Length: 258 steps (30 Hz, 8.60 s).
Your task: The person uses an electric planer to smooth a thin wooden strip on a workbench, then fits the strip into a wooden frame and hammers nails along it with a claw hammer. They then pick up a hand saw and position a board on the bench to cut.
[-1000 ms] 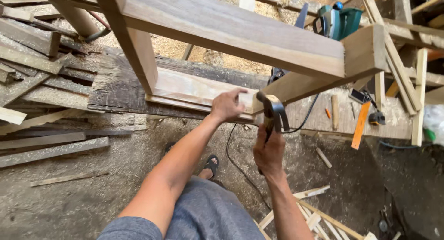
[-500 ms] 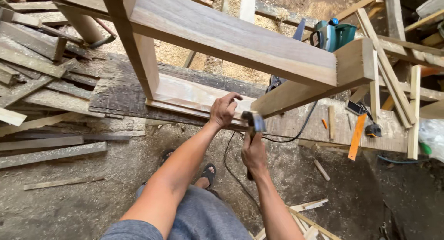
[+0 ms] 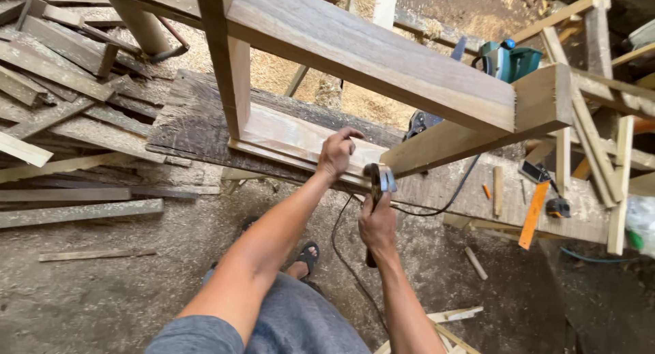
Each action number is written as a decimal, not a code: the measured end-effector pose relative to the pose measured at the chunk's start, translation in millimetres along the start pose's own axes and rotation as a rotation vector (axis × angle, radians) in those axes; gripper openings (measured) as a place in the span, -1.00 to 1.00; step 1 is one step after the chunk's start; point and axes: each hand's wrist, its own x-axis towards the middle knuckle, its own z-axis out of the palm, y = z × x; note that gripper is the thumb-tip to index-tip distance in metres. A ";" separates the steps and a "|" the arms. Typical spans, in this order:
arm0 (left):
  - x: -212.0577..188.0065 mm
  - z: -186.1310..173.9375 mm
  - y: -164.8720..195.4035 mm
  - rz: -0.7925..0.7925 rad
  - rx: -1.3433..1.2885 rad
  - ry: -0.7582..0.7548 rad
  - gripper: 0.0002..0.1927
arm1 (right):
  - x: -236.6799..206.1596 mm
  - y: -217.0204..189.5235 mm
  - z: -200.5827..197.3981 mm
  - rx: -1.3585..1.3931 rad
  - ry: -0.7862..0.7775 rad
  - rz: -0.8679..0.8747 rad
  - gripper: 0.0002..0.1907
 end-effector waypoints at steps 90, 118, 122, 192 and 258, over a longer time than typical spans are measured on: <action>-73.9 -224.5 -26.4 0.187 0.649 0.567 -0.55 | 11.0 -168.6 117.9 0.442 -0.207 -0.266 -0.71; -85.8 -226.2 3.7 -0.200 0.484 0.486 -0.66 | 21.7 -180.6 138.9 0.186 -0.367 -0.224 -0.70; -80.0 -204.6 -23.0 -0.092 -0.128 0.391 -0.71 | 26.9 -186.5 130.6 0.128 -0.319 -0.304 -0.76; -61.7 -193.7 -25.6 0.362 0.772 0.626 -0.86 | 9.6 -147.0 100.5 0.348 -0.250 -0.305 -0.73; -69.5 -112.6 11.7 -0.229 -1.258 0.112 -0.47 | 9.9 -152.6 59.3 0.322 0.052 -0.279 -0.61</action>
